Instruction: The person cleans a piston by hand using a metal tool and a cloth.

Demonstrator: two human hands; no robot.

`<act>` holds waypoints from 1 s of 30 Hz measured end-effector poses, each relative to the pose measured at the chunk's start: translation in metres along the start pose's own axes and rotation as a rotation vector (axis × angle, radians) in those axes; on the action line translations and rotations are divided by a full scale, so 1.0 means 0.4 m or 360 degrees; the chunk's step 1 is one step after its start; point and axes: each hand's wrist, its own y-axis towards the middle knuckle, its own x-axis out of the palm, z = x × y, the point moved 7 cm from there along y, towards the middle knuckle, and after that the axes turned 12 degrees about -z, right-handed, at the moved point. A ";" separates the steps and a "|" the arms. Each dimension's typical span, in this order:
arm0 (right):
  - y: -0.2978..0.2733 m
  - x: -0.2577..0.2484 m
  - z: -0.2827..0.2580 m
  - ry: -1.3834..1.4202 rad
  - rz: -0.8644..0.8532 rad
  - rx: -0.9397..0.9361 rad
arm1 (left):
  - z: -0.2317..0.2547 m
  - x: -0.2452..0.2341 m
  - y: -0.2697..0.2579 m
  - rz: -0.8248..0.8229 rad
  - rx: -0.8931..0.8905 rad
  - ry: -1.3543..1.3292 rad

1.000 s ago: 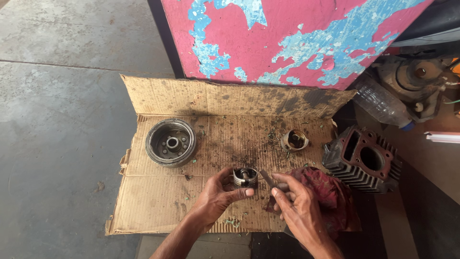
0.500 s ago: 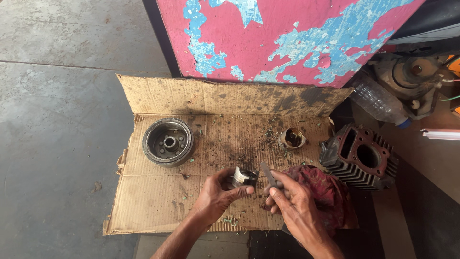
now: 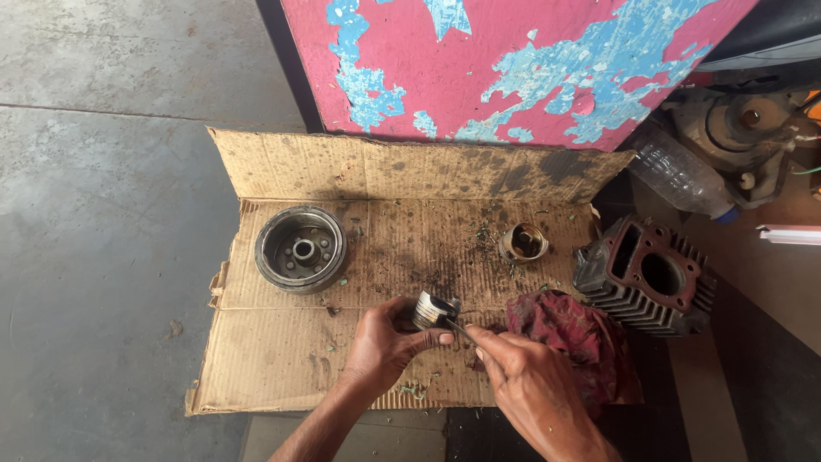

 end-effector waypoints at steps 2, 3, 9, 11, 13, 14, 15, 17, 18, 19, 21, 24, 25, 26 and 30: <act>-0.002 0.005 0.003 -0.0047 -0.0055 0.0056 | 0.017 -0.002 -0.008 -0.0004 -0.0001 0.0068; -0.003 0.006 0.000 -0.0080 -0.0045 0.0040 | 0.025 -0.003 -0.012 -0.0005 -0.0001 0.0102; -0.013 0.018 -0.017 -0.0225 0.0071 -0.0132 | 0.053 0.005 -0.023 0.0054 0.0075 0.0106; -0.010 0.026 -0.015 -0.0195 0.0080 -0.0095 | 0.058 0.007 -0.029 0.0102 0.0108 0.0103; -0.005 0.038 -0.003 -0.0097 0.0048 0.0008 | 0.061 0.008 -0.033 0.0123 0.0108 0.0091; -0.004 0.039 -0.001 -0.0059 0.0064 0.0008 | 0.059 0.008 -0.036 0.0121 0.0091 0.0081; -0.003 0.040 0.001 -0.0022 0.0081 0.0007 | 0.059 0.008 -0.037 0.0119 0.0076 0.0070; -0.002 0.037 0.004 0.0034 0.0107 -0.0014 | 0.068 0.010 -0.042 0.0187 0.0121 0.0237; -0.001 0.033 0.005 0.0053 0.0118 -0.0034 | 0.071 0.010 -0.045 0.0223 0.0144 0.0321; -0.002 0.031 0.004 0.0069 0.0126 -0.0056 | 0.069 0.010 -0.044 0.0230 0.0148 0.0340; -0.011 0.031 -0.005 0.0041 0.0196 -0.0084 | 0.059 0.009 -0.039 0.0240 0.0155 0.0378; -0.014 0.022 -0.025 0.0077 0.0233 -0.0185 | 0.068 0.012 -0.052 0.0235 0.0501 0.0314; -0.013 0.015 -0.029 0.0100 0.0239 -0.0224 | 0.072 0.013 -0.051 0.0230 0.0563 0.0288; -0.004 0.020 -0.013 0.0134 0.0102 -0.0093 | 0.080 0.013 -0.049 0.0224 0.0624 0.0261; 0.000 -0.001 0.057 0.0207 -0.0055 0.0043 | 0.114 0.023 -0.047 0.0225 0.0496 0.0658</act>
